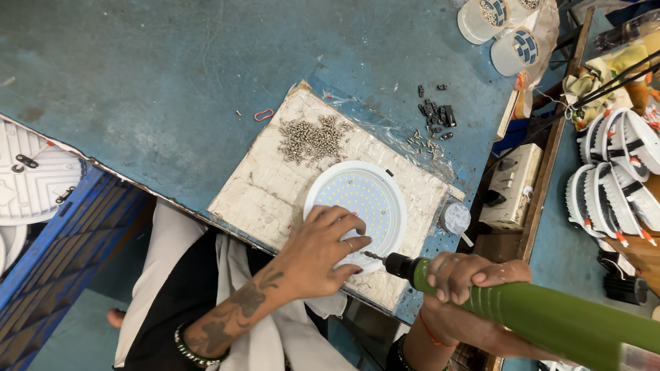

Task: The person uses a green handheld rotary tool to drive small metal fasteners into a white circular LED light fixture. They repeatedly pick fasteners from a pile on the table and insert them into the fixture while holding it steady with their other hand.

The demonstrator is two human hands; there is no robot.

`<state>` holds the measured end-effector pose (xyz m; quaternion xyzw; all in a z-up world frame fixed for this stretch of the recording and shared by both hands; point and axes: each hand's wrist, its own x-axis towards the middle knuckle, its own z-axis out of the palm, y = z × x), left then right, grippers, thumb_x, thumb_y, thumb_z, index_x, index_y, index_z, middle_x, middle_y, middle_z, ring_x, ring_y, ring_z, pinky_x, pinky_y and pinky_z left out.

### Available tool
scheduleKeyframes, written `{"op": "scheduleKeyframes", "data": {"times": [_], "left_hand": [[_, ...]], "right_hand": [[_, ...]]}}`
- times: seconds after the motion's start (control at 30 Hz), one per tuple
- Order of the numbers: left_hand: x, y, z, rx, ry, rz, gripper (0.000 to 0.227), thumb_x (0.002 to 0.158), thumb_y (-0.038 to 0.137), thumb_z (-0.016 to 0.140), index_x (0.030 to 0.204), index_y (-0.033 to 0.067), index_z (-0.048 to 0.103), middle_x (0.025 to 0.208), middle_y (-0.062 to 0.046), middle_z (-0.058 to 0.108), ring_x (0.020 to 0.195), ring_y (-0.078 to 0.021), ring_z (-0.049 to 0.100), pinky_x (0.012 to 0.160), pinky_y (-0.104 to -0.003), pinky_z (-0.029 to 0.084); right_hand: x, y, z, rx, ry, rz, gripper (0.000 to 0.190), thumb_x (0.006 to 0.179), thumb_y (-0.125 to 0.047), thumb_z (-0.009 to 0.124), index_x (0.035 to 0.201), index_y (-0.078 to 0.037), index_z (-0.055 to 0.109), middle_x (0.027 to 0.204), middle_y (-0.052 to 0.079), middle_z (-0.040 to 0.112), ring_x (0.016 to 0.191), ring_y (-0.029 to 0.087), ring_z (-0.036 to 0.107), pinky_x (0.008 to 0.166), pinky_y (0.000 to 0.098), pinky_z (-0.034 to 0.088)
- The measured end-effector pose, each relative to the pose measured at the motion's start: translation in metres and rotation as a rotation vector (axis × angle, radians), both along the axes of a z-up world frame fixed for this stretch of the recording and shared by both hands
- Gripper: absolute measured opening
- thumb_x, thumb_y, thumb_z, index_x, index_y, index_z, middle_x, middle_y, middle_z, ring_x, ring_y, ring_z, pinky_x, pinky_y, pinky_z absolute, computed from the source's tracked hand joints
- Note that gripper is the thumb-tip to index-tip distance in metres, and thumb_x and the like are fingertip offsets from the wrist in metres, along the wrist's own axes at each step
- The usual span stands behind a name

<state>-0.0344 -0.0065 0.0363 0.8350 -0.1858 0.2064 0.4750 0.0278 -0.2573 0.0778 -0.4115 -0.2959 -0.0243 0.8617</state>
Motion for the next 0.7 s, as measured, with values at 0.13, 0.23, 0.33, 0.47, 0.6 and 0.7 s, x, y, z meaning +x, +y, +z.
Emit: {"op": "scheduleKeyframes", "data": {"times": [0.13, 0.23, 0.33, 0.47, 0.6, 0.7], "left_hand": [[0.004, -0.012, -0.008, 0.014, 0.09, 0.007, 0.017, 0.079, 0.011, 0.076, 0.096, 0.0045, 0.076, 0.108, -0.006, 0.066, 0.113, -0.025, 0.057, 0.1, -0.041, 0.04], [0.007, -0.004, -0.015, 0.074, 0.052, 0.091, 0.01, 0.082, 0.007, 0.074, 0.092, 0.0089, 0.077, 0.106, -0.004, 0.067, 0.112, -0.0226, 0.059, 0.103, -0.04, 0.043], [0.011, 0.013, -0.018, -0.015, 0.051, 0.243, 0.011, 0.085, 0.006, 0.072, 0.094, 0.0089, 0.076, 0.107, -0.005, 0.067, 0.111, -0.0253, 0.058, 0.098, -0.041, 0.045], [0.018, 0.022, -0.017, -0.182, 0.036, 0.478, 0.007, 0.089, 0.008, 0.07, 0.096, 0.0057, 0.07, 0.112, -0.011, 0.065, 0.11, -0.0316, 0.058, 0.093, -0.043, 0.049], [0.024, 0.019, -0.022, -0.433, 0.194, 0.511, 0.008, 0.092, 0.007, 0.065, 0.098, 0.0034, 0.061, 0.113, -0.012, 0.063, 0.096, -0.0292, 0.064, 0.078, -0.038, 0.053], [0.028, 0.014, -0.03, -0.395, 0.144, 0.505, 0.013, 0.096, 0.003, 0.062, 0.107, 0.0015, 0.057, 0.104, -0.013, 0.062, 0.093, -0.0331, 0.064, 0.081, -0.042, 0.051]], "right_hand": [[-0.001, 0.002, 0.007, 0.002, -0.005, 0.018, 0.105, 0.081, -0.096, 0.028, 0.105, 0.004, 0.053, 0.058, 0.014, 0.056, 0.046, 0.021, 0.051, 0.05, 0.0387, 0.048], [-0.002, 0.004, 0.007, -0.017, -0.012, -0.016, 0.106, 0.083, -0.096, 0.025, 0.102, 0.004, 0.053, 0.059, 0.014, 0.055, 0.047, 0.021, 0.051, 0.05, 0.0383, 0.049], [-0.005, 0.007, 0.001, -0.027, 0.024, -0.072, 0.107, 0.082, -0.096, 0.022, 0.102, 0.004, 0.053, 0.057, 0.014, 0.054, 0.045, 0.022, 0.052, 0.047, 0.0381, 0.049], [-0.006, 0.015, -0.01, -0.047, 0.025, -0.092, 0.105, 0.084, -0.096, 0.021, 0.094, 0.004, 0.051, 0.059, 0.014, 0.054, 0.047, 0.022, 0.052, 0.048, 0.0376, 0.049], [-0.005, 0.017, -0.017, -0.121, -0.012, -0.066, 0.104, 0.087, -0.096, 0.024, 0.098, 0.004, 0.052, 0.061, 0.014, 0.053, 0.049, 0.021, 0.052, 0.051, 0.0369, 0.049], [-0.005, 0.015, -0.019, -0.114, 0.019, -0.074, 0.104, 0.083, -0.097, 0.025, 0.095, 0.003, 0.051, 0.06, 0.015, 0.054, 0.048, 0.022, 0.052, 0.051, 0.0394, 0.05]]}}
